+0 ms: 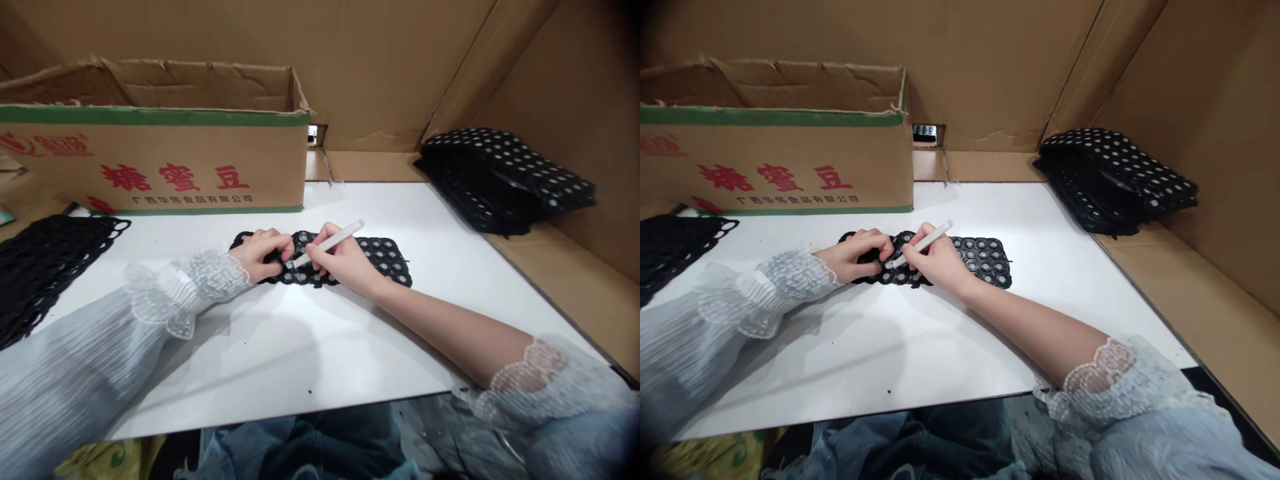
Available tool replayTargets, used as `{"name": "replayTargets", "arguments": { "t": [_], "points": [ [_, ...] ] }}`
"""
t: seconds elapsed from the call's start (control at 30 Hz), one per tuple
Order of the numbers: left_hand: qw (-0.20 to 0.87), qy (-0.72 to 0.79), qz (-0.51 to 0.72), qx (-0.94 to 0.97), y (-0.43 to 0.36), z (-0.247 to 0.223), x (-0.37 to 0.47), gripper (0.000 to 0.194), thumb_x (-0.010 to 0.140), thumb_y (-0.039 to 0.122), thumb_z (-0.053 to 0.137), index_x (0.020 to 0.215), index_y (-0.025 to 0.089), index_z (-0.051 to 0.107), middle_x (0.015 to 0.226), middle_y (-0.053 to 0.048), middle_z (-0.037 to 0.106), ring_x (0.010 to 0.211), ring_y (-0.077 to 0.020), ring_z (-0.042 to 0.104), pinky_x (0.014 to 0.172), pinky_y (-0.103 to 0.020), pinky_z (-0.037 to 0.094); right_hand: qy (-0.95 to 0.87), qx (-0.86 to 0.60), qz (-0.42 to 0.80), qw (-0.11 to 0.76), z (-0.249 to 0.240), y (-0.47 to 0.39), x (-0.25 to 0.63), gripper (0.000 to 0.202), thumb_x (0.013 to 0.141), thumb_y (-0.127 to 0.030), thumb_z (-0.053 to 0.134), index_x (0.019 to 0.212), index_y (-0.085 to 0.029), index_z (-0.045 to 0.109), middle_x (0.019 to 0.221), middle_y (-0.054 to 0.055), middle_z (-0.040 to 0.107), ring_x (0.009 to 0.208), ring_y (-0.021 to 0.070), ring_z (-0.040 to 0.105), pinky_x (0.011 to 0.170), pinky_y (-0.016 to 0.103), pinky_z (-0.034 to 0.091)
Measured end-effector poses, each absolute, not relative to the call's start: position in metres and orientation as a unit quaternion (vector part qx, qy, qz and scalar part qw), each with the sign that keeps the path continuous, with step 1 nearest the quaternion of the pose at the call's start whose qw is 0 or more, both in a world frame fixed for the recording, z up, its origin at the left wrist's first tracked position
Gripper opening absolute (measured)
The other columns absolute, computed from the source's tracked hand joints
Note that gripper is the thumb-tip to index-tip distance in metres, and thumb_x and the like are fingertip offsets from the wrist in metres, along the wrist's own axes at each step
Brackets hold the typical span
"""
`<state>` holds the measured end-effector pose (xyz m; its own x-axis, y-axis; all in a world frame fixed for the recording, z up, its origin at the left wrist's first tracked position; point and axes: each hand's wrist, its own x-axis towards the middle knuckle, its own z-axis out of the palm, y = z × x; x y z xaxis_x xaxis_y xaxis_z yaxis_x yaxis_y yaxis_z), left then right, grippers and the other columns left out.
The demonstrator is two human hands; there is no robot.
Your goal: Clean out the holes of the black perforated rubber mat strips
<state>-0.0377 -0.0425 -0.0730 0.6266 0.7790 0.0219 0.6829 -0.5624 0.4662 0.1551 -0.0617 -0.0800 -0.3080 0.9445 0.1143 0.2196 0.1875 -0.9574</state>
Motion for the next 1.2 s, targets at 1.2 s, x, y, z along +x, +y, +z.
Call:
{"name": "replayTargets", "arguments": {
  "t": [1.2],
  "points": [
    [0.175, 0.321, 0.147, 0.919, -0.036, -0.079, -0.048, 0.040, 0.063, 0.048, 0.059, 0.053, 0.017, 0.037, 0.082, -0.003, 0.049, 0.081, -0.0172, 0.041, 0.081, -0.032, 0.032, -0.662, -0.443, 0.460, 0.391, -0.077, -0.067, 0.150, 0.015, 0.074, -0.022, 0.049, 0.068, -0.020, 0.036, 0.043, -0.006, 0.049, 0.042, 0.0092, 0.051, 0.042, 0.019, 0.040]
  ]
}}
